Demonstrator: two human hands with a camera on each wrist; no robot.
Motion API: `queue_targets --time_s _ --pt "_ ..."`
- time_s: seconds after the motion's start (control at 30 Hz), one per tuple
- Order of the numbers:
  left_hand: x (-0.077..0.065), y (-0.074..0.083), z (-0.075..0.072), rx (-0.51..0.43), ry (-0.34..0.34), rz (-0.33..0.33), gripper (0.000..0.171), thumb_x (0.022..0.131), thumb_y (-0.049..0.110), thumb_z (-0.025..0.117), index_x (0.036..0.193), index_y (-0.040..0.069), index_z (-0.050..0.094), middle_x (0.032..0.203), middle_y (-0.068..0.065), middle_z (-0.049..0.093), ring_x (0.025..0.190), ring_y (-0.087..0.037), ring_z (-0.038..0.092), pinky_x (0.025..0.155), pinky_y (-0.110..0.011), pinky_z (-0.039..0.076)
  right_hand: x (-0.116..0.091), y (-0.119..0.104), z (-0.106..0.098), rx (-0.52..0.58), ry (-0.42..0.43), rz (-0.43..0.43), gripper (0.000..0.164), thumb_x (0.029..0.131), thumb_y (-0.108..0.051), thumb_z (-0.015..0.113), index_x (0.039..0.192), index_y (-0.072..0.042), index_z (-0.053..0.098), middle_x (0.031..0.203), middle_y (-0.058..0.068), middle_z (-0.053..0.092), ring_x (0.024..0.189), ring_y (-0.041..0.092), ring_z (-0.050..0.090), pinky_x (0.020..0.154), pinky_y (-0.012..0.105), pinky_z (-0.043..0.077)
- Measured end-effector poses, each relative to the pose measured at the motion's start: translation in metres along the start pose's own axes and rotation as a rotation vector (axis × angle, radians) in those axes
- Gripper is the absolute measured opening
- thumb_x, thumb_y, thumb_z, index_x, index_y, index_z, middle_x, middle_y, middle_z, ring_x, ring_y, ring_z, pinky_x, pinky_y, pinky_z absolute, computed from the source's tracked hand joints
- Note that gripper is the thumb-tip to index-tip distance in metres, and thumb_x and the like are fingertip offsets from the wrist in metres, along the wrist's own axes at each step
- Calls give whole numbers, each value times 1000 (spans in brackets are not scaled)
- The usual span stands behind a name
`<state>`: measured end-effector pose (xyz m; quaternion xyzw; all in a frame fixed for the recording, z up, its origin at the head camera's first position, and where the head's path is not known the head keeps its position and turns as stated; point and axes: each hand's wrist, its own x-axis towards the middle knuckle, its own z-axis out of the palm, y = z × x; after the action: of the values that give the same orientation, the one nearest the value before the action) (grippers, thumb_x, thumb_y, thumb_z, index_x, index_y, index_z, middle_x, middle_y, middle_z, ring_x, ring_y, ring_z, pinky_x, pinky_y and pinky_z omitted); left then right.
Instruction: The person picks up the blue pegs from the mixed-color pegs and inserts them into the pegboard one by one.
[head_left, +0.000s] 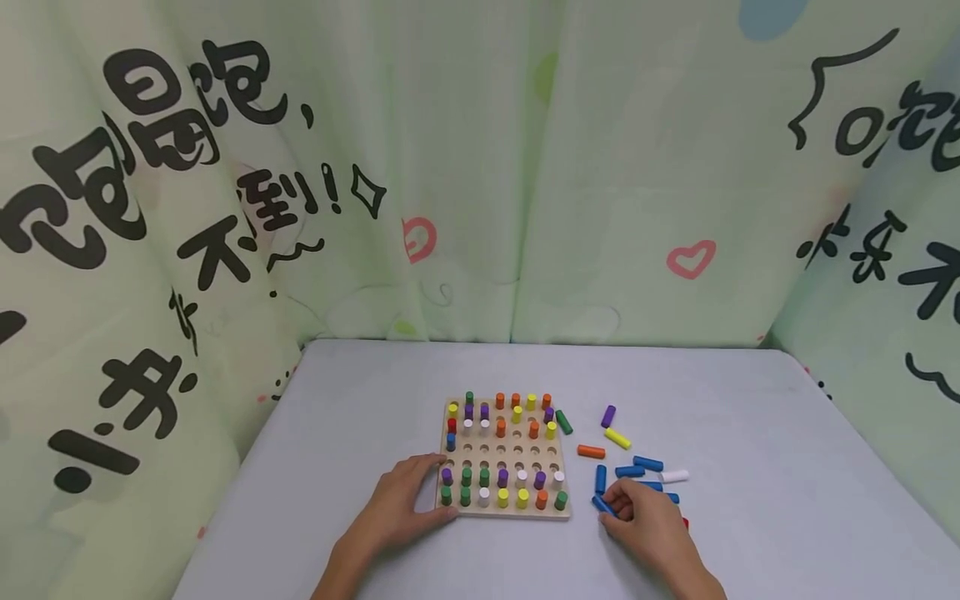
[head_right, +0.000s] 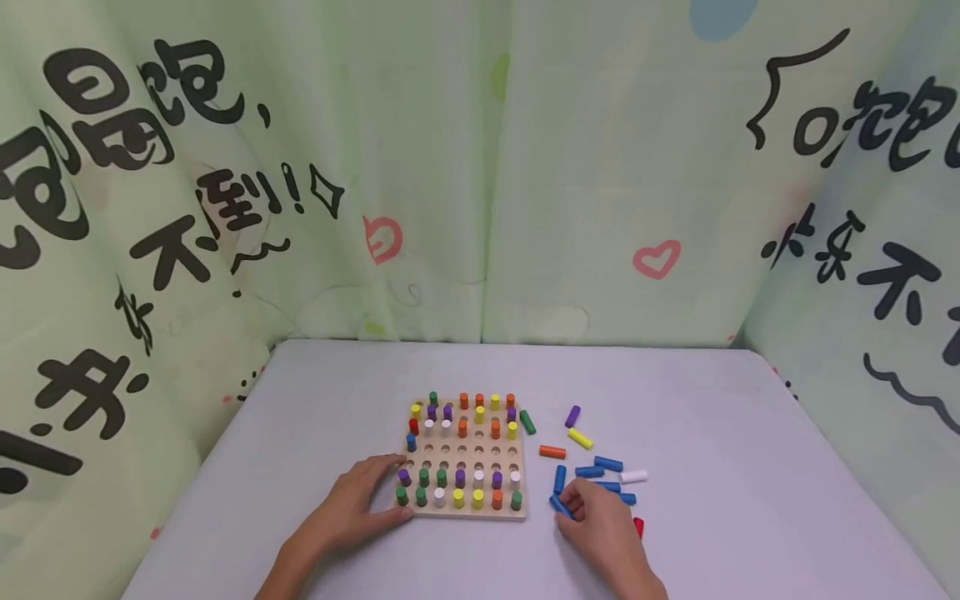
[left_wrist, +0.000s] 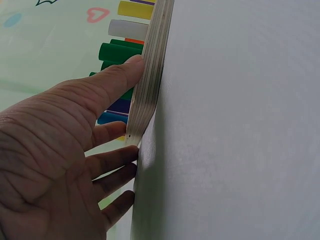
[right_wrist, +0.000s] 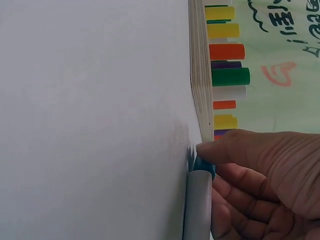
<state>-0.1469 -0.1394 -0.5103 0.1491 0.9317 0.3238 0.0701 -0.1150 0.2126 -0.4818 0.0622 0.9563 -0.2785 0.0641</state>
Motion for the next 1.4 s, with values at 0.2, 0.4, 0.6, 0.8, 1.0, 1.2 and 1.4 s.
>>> queue_targets --time_s 0.2,0.4,0.6,0.8,1.0,1.2,1.4 --pt "1 1 0 -1 -3 -11 79 83 54 80 146 16 52 148 -15 53 138 -39 47 111 -67 38 -2 -1 0 19 20 -8 21 81 -11 85 96 -7 70 83 -2 65 75 12 59 71 33 59" --pt "3 1 0 3 4 -12 79 82 53 81 146 17 52 148 -13 53 138 -39 47 111 -66 38 -1 -4 -3 37 66 -37 21 81 -9 84 97 -6 71 84 -2 67 76 12 61 71 34 59" --pt "2 0 1 -6 -1 -8 79 83 52 81 146 15 52 148 -14 54 139 -39 47 112 -66 37 -2 -5 -4 54 96 -46 21 81 -9 83 98 -5 71 85 -1 68 77 12 63 72 35 59" --pt "3 0 1 0 -2 -7 78 83 52 80 146 15 52 148 -14 54 138 -38 47 111 -66 38 -1 -9 -7 84 144 -83 21 82 -7 82 100 -3 70 87 1 69 79 14 64 71 35 60" --pt "3 1 1 5 5 -9 77 83 52 81 145 16 53 147 -14 54 139 -38 47 111 -66 38 0 -16 -8 94 180 -115 22 83 -10 83 101 -4 71 88 1 71 79 14 65 66 27 57" --pt "1 1 2 8 5 -21 77 83 53 80 145 16 53 147 -13 55 139 -37 47 112 -66 38 -1 -23 -8 108 194 -148 22 84 -12 83 102 -6 71 90 0 72 80 13 66 61 20 50" --pt "1 1 1 6 5 -27 78 83 54 80 145 16 53 147 -13 54 139 -38 47 112 -65 38 0 -31 -9 111 194 -167 22 85 -12 83 103 -7 72 92 0 73 82 14 67 64 20 51"
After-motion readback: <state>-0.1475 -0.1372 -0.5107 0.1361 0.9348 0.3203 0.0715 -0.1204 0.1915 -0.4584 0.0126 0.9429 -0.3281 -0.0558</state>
